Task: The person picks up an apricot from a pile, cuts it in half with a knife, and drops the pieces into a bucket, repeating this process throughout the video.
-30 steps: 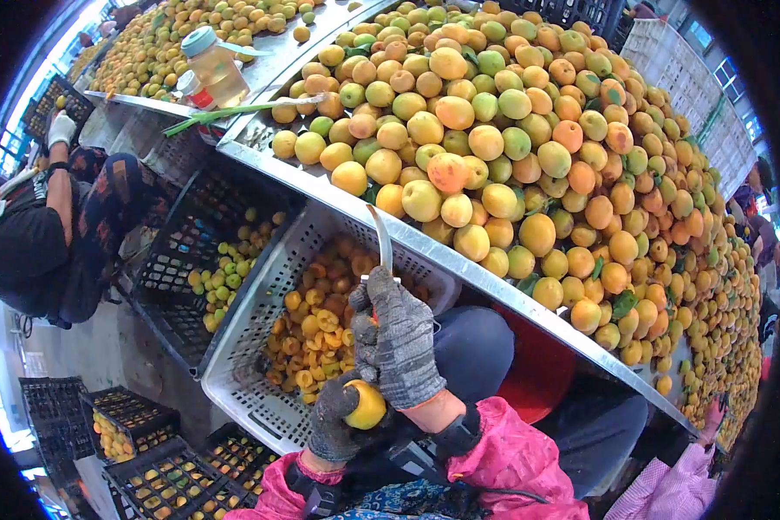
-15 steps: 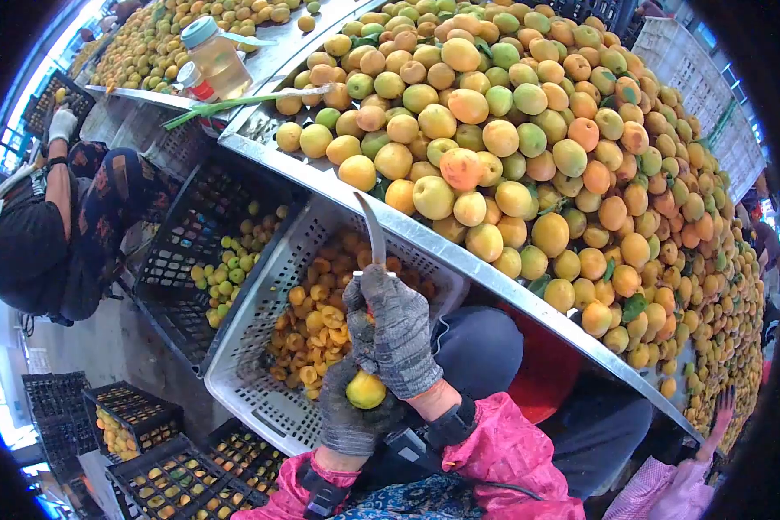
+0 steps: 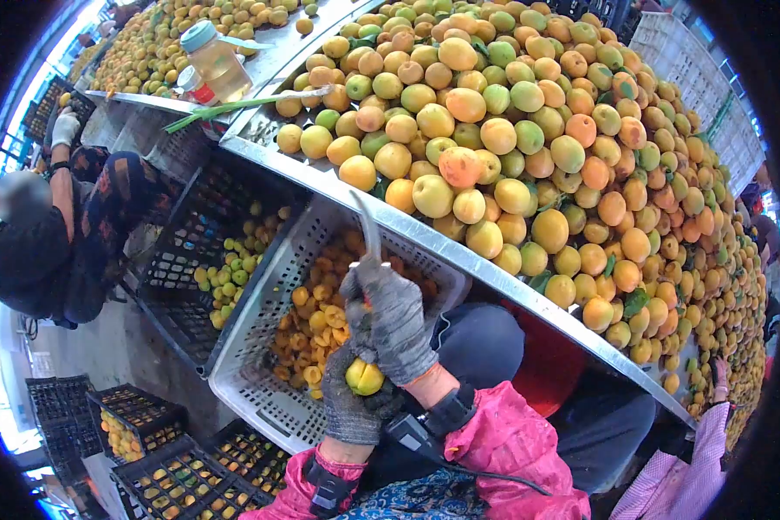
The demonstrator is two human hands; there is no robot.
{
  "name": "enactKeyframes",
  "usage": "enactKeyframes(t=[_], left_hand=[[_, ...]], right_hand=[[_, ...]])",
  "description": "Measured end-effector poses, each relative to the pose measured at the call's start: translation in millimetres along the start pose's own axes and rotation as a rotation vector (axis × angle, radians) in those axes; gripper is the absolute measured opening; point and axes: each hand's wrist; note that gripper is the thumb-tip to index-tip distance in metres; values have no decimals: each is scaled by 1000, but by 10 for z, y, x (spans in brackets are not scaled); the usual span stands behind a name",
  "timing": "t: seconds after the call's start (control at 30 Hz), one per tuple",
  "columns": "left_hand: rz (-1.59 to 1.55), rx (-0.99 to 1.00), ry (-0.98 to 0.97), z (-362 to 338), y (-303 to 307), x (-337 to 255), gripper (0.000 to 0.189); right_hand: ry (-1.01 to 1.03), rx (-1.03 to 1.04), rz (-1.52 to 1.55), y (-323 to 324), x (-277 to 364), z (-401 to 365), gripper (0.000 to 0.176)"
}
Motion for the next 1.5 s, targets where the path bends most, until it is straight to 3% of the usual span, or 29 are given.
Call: enactKeyframes(t=[0.03, 0.1, 0.17, 0.23, 0.27, 0.3, 0.37, 0.43, 0.5, 0.57, 0.63, 0.73, 0.8, 0.87, 0.93, 0.97, 1.03, 1.07, 1.1, 1.17, 1.23, 1.27, 1.37, 1.4, 1.43, 1.5], left_hand=[[4, 5, -1, 30, 56, 20, 34], [701, 64, -361, 94, 229, 84, 38], [1058, 111, -546, 207, 278, 101, 40], [32, 185, -249, 300, 181, 98, 40], [-114, 186, -224, 326, 121, 87, 39], [-110, 194, -228, 414, 175, 62, 39], [504, 72, -574, 783, 483, -59, 36], [812, -1, -755, 806, 438, -260, 35], [220, 49, -507, 741, 370, -464, 35], [239, 61, -561, 658, 338, -612, 36], [223, 230, -537, 540, 233, -685, 38], [179, 270, -521, 295, -34, -584, 45], [130, 269, -407, 79, -239, -517, 49], [275, 349, -498, -9, -324, -442, 55], [447, 396, -563, -78, -394, -378, 56], [798, 342, -722, -108, -359, -359, 50], [1212, 330, -892, -421, -622, -335, 44], [1203, 362, -892, -535, -706, -267, 44], [1340, 363, -822, -634, -777, -184, 40], [1478, 401, -750, -683, -880, -7, 36], [1349, 563, -705, -706, -928, 279, 32], [1240, 547, -564, -739, -962, 447, 28], [1291, 665, -396, -544, -772, 984, 27], [1575, 839, -1231, -286, -431, 1291, 28], [1579, 882, -1201, -341, -400, 1453, 28], [1220, 651, -311, -426, -338, 1712, 21]], right_hand=[[613, 8, -622, -17, -43, 27, 24], [546, 14, -539, -154, -34, -125, 20], [69, 88, -117, -246, 26, -213, 22], [197, 140, -299, -262, 7, -233, 25], [258, 143, -364, -254, 24, -233, 25], [321, 151, -427, -255, 36, -230, 25], [283, 112, -414, -266, -66, -253, 25], [242, 79, -399, -274, -69, -213, 25], [71, -103, -89, -297, -29, -135, 25], [-74, -158, -213, -242, 66, -110, 21], [-229, -71, -37, -220, -25, -151, 24], [-124, 150, -344, -207, 25, -296, 39], [-64, 155, -247, -204, 84, -370, 45], [-37, 158, -194, -132, 292, -459, 45], [-259, 39, -199, 12, 442, -591, 42], [-241, 35, -204, 100, 524, -636, 42], [11, -95, -445, 302, 715, -757, 37], [45, -107, -437, 394, 846, -837, 33], [59, -134, -453, 519, 905, -910, 33], [383, -150, -697, 776, 979, -1108, 33], [356, -201, -734, 1003, 1062, -1336, 34], [290, -213, -747, 1127, 1073, -1446, 35], [227, -327, -750, 1489, 907, -1792, 25], [184, -367, -757, 1606, 800, -1920, 28], [146, -407, -758, 1703, 744, -2040, 31], [8, -422, -776, 1834, 683, -2276, 31]])
Point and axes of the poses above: each hand's wrist, its own z-axis towards the middle knuckle, its own y-axis out of the back of the hand, x = y × z, and after that the axes turned 2 degrees about x, right-handed
